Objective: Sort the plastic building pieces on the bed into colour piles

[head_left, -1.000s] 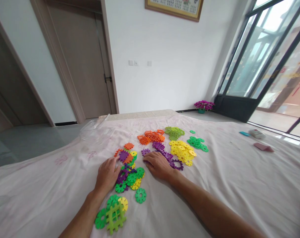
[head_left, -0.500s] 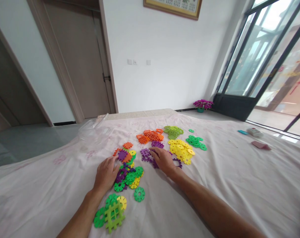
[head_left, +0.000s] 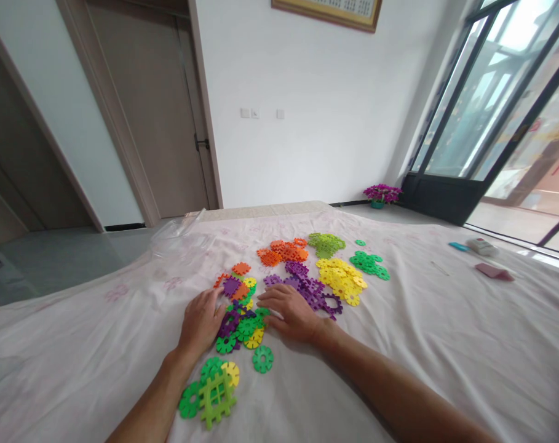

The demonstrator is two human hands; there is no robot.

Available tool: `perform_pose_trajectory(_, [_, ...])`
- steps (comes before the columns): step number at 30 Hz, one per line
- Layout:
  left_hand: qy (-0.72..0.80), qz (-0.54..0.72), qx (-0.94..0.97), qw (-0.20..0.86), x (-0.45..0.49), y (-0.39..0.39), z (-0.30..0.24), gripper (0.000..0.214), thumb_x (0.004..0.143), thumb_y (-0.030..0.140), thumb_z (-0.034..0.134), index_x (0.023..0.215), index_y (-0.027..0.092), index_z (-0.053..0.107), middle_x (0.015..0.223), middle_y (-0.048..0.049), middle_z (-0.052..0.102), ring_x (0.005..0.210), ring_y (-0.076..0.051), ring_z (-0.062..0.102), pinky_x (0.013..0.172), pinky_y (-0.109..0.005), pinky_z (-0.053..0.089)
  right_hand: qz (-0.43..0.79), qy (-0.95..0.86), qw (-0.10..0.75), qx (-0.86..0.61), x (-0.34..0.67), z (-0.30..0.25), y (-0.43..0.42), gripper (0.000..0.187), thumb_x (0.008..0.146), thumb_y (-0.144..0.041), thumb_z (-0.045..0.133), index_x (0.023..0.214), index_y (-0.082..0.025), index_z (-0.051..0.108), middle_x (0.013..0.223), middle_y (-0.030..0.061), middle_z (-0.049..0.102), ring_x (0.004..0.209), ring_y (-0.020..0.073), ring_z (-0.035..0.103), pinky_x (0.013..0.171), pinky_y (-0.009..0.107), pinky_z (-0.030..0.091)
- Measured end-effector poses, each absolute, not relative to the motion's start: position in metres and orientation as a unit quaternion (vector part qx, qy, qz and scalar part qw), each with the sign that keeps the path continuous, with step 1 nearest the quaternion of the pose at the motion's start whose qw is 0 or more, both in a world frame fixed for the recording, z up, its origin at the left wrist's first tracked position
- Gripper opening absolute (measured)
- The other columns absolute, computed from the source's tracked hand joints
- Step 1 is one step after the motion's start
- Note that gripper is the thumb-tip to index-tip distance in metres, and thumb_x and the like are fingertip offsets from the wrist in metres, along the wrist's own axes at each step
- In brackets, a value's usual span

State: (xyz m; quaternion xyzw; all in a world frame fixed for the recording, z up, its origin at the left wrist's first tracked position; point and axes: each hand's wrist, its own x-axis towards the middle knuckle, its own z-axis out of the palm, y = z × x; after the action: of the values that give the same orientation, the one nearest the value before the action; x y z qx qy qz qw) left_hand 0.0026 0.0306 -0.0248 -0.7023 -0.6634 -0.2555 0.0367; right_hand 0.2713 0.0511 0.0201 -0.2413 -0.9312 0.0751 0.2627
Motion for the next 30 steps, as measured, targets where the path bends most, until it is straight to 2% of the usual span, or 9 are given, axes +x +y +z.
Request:
perform_pose_trajectory(3, [-0.662, -0.258, -0.703, 0.039, 0.003, 0.03, -0.024, 0.039, 0.088, 0.026, 0.048, 0.125, 0.019, 0.055, 0.126, -0.0089, 0.062, 0.117, -0.021, 0.055, 0.102, -0.036, 0.038, 0.08, -0.941, 0.226, -0.239, 0.265, 0.021, 0.044, 0.044, 0.09, -0.042, 0.056, 0.131, -0.026, 0.055, 0.128, 0.0072, 0.061, 0.126, 0.0245, 0.046, 0.105, 0.042, 0.034])
perform_pose_trajectory(8, [-0.659, -0.261, -0.704, 0.04, 0.004, 0.031, -0.024, 0.038, 0.089, 0.026, 0.047, 0.125, 0.018, 0.055, 0.125, -0.0095, 0.062, 0.116, -0.022, 0.055, 0.101, -0.037, 0.038, 0.109, -0.946, 0.206, -0.226, 0.263, 0.017, 0.047, 0.03, 0.097, -0.031, 0.046, 0.123, -0.024, 0.059, 0.112, 0.0056, 0.068, 0.108, 0.0185, 0.058, 0.098, 0.034, 0.04])
perform_pose_trajectory(12, [-0.661, -0.26, -0.703, 0.039, 0.004, 0.03, -0.023, 0.037, 0.089, 0.027, 0.047, 0.124, 0.019, 0.056, 0.124, -0.0094, 0.063, 0.116, -0.022, 0.055, 0.101, -0.037, 0.038, 0.102, -0.941, 0.216, -0.238, 0.265, 0.011, 0.051, 0.026, 0.098, -0.027, 0.043, 0.113, -0.023, 0.064, 0.101, 0.0052, 0.07, 0.096, 0.0182, 0.061, 0.09, 0.031, 0.043])
perform_pose_trajectory(17, [-0.663, -0.26, -0.701, 0.036, 0.004, 0.03, -0.022, 0.038, 0.089, 0.028, 0.047, 0.124, 0.018, 0.056, 0.125, -0.0095, 0.063, 0.117, -0.022, 0.055, 0.101, -0.036, 0.038, 0.076, -0.924, 0.257, -0.273, 0.268, 0.007, 0.053, 0.025, 0.097, -0.027, 0.045, 0.11, -0.022, 0.066, 0.094, 0.0058, 0.071, 0.087, 0.0178, 0.062, 0.082, 0.029, 0.044])
perform_pose_trajectory(24, [-0.665, -0.253, -0.702, 0.036, 0.003, 0.03, -0.022, 0.039, 0.09, 0.028, 0.046, 0.125, 0.018, 0.056, 0.127, -0.0093, 0.061, 0.118, -0.022, 0.054, 0.102, -0.037, 0.038, 0.05, -0.891, 0.312, -0.326, 0.281, 0.012, 0.062, 0.022, 0.095, -0.037, 0.052, 0.1, -0.022, 0.068, 0.089, 0.0041, 0.07, 0.083, 0.0164, 0.062, 0.08, 0.027, 0.043])
perform_pose_trajectory(30, [-0.663, -0.253, -0.704, 0.04, 0.002, 0.031, -0.026, 0.039, 0.089, 0.028, 0.047, 0.126, 0.02, 0.056, 0.127, -0.008, 0.062, 0.118, -0.021, 0.055, 0.101, -0.036, 0.039, -0.014, -0.842, 0.314, -0.438, 0.31, 0.023, 0.084, 0.028, 0.095, -0.042, 0.048, 0.094, -0.022, 0.068, 0.085, 0.004, 0.069, 0.08, 0.0168, 0.061, 0.075, 0.026, 0.041])
